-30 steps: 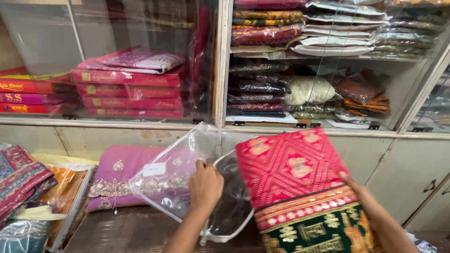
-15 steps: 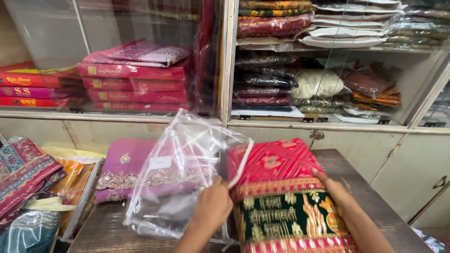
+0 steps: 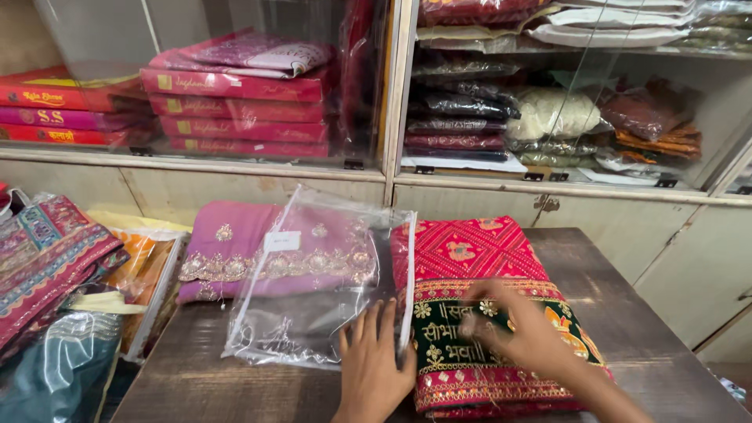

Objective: The person packs folded garments into clear plastic zip pouches on a wooden table, then wraps a white elastic strap around a folded red garment bundle and fastens it. They carry the packed bundle to a pile of packaged clothing, place it down, and later handle a price tag on another folded garment before zipping it into a pouch.

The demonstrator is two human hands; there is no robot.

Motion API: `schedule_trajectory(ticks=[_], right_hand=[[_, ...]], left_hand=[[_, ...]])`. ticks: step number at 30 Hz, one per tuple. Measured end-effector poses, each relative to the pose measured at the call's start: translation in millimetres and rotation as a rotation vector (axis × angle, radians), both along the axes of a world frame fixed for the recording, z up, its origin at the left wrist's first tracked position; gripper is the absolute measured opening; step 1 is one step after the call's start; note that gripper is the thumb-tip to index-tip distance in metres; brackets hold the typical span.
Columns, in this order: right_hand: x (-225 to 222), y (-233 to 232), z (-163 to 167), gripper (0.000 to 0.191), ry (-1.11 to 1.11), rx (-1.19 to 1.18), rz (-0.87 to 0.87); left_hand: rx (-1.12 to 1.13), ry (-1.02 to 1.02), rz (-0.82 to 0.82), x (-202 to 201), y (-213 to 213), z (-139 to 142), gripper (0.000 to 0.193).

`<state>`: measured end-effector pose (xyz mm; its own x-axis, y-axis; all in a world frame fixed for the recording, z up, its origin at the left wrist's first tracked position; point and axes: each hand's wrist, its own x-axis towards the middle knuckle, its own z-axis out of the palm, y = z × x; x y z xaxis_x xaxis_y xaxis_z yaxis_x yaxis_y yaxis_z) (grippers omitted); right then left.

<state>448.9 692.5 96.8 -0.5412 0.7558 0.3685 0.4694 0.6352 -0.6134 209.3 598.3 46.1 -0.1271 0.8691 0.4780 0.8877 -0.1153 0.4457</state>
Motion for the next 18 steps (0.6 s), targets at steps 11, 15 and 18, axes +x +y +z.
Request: schedule_trajectory(ticks=[11,15,18], right_hand=[[-37.5,-60.3,-10.5,0.069,-0.112,0.767,0.059],[-58.5,-43.4,6.7,0.070,-0.125,0.438,-0.097],[-83.7,-41.5,5.8,0.066,-0.137,0.465,-0.083]], left_hand=[[0.028,0.125,0.129,1.1,-15.2,-18.6,0.083],[-0.180,0.024,0.167,-11.3,-7.9,-24.4,0.051],[0.082,-0.095,0.115,-29.3,0.5,-29.0,0.035]])
